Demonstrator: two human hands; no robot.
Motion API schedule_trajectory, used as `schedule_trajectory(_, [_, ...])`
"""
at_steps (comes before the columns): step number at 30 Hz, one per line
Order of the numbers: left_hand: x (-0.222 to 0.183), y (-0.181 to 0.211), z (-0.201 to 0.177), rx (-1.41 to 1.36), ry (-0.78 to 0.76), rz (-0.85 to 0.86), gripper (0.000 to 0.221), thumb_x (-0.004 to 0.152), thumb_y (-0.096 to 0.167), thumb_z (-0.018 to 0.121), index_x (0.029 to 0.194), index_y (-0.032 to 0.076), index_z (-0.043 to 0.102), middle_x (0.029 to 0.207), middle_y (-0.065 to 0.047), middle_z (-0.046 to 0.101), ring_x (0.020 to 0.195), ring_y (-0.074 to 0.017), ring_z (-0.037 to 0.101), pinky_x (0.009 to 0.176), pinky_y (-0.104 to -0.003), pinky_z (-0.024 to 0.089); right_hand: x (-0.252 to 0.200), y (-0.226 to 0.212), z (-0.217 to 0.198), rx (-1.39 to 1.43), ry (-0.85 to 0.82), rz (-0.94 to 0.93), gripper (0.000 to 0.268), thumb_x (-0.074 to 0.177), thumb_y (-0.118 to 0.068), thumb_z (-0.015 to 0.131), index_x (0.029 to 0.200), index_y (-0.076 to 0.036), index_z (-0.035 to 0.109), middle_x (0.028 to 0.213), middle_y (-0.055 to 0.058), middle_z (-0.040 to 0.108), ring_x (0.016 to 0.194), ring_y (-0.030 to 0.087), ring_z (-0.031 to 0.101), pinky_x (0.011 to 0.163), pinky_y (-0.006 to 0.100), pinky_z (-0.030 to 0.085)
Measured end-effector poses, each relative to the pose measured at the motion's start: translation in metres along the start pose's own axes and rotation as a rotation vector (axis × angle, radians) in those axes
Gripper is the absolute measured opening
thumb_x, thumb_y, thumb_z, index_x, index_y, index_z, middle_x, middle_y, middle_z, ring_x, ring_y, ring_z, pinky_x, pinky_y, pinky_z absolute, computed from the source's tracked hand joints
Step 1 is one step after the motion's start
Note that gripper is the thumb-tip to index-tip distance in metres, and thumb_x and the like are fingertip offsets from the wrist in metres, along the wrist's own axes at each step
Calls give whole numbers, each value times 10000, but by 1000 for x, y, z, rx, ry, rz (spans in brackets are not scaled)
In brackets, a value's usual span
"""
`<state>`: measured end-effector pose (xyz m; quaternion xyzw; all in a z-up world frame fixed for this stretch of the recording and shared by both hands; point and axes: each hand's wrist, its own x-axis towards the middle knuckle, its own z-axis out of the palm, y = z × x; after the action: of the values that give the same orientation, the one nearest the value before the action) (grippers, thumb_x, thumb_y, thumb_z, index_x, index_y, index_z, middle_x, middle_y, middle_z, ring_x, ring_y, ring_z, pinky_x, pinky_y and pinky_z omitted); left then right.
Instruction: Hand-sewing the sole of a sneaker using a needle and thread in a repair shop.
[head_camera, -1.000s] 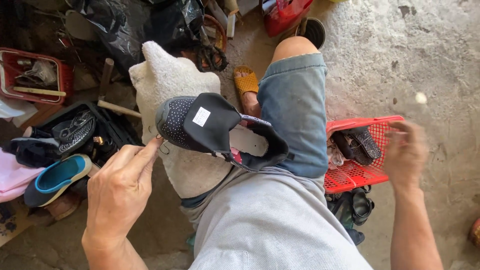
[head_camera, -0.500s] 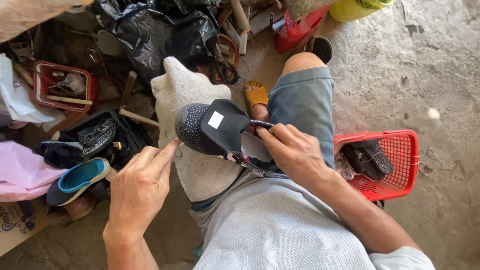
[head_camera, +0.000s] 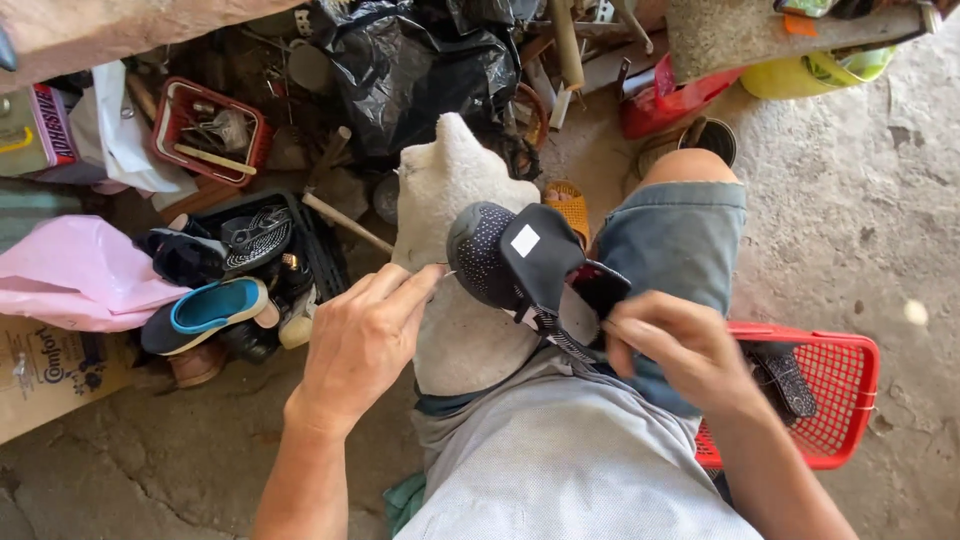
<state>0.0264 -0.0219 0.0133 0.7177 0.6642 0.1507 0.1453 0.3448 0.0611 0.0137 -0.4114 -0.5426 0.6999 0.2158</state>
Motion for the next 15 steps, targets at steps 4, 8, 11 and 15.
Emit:
schedule_trajectory(4, [1,-6,8,-61,-58,-107,210,1054,218,537,1139,259,724,776,22,607,754,-214,699,594,-331,574,41,73,20,-129,62,106,162,956,-95,661,974,7,785,672,129,729,576,169,632,596,330,536])
schedule_trajectory(8, [10,-8,7,-93,-85,-120,212,1040,205,550,1118,243,744,750,18,629,713,-210,702,572,-339,571,59,109,16,-199,-10,248,250,970,-175,671,927,10,833,802,178,782,795,227,704,806,435,553])
schedule_trajectory(11, [20,-3,-6,-124,-134,-121,231,1028,180,546,1133,228,746,748,-2,640,698,-223,705,570,-351,574,41,110,7,-178,-34,250,248,971,-170,670,926,14,830,797,177,777,785,225,702,795,428,552])
schedule_trajectory(15, [27,-4,11,-126,-318,-91,354,1040,168,463,1211,296,746,716,11,628,663,-203,699,603,-360,586,22,106,10,-154,-48,298,244,971,-161,668,925,21,824,786,175,769,766,221,697,775,417,551])
